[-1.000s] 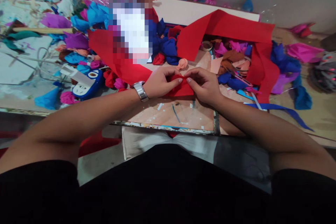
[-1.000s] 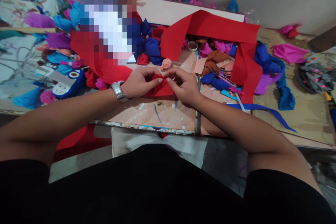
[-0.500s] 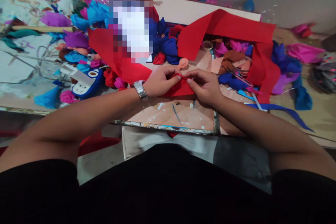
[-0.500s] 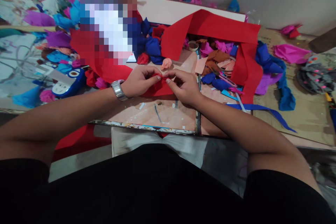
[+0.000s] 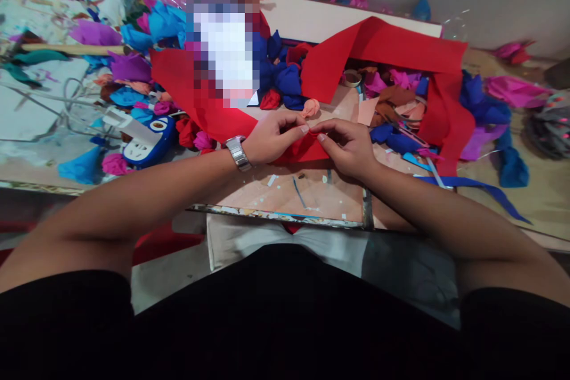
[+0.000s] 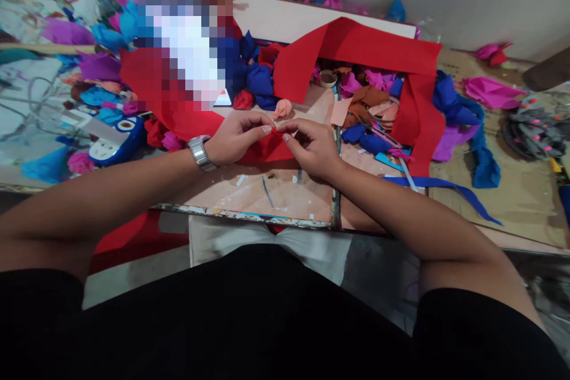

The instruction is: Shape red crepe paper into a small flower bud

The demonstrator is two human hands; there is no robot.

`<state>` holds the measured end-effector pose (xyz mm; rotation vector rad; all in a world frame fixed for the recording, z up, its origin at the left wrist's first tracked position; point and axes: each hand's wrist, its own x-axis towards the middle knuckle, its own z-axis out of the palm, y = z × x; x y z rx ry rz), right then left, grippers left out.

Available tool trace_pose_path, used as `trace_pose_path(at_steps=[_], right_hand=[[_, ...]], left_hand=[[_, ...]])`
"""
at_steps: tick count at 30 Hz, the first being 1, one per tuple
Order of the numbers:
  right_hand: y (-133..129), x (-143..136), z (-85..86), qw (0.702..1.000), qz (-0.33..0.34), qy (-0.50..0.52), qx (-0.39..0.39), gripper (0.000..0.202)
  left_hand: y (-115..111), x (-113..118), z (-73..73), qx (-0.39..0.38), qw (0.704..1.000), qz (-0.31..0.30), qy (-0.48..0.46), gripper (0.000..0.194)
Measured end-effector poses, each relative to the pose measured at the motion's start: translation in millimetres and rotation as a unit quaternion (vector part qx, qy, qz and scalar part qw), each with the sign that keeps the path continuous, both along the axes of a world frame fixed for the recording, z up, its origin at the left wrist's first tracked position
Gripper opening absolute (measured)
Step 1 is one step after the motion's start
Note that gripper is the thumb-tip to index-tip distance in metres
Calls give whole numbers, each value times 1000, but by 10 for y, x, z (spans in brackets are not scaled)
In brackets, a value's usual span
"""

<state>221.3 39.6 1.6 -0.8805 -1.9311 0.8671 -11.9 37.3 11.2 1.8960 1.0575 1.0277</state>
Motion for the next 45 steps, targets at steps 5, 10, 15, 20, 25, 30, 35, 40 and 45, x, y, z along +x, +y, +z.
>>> trace_pose_path(at_steps=[5, 10, 15, 20, 25, 30, 35, 40, 45], right_hand=[[5, 1, 8, 1000, -8, 2, 4, 38], [12, -40, -5, 999, -8, 28, -31, 38], [27, -60, -31, 998, -18, 48, -40, 42], [40, -51, -50, 998, -11, 50, -39, 40], [41, -53, -47, 997, -2, 54, -54, 39], [54, -42, -67, 998, 7, 42, -49, 39], [59, -36, -98, 999, -6, 36, -37, 38], [64, -42, -90, 999, -8, 21, -26, 37], [70, -53, -70, 999, -4, 45, -30, 37]], left_hand=[[-3, 8, 3, 8, 999, 19, 26, 33], [-29, 15, 20, 24, 998, 22, 49, 31], [-51, 7, 48, 32, 997, 31, 69, 36], [-46, -3, 79, 37, 996, 35, 67, 35], [-58, 2, 85, 41, 996, 36, 74, 36], [-80, 6, 99, 51, 994, 32, 93, 37], [-89, 9, 101, 57, 993, 37, 100, 37], [-68, -7, 54, 48, 993, 42, 96, 37], [-47, -23, 30, 50, 994, 46, 85, 34]])
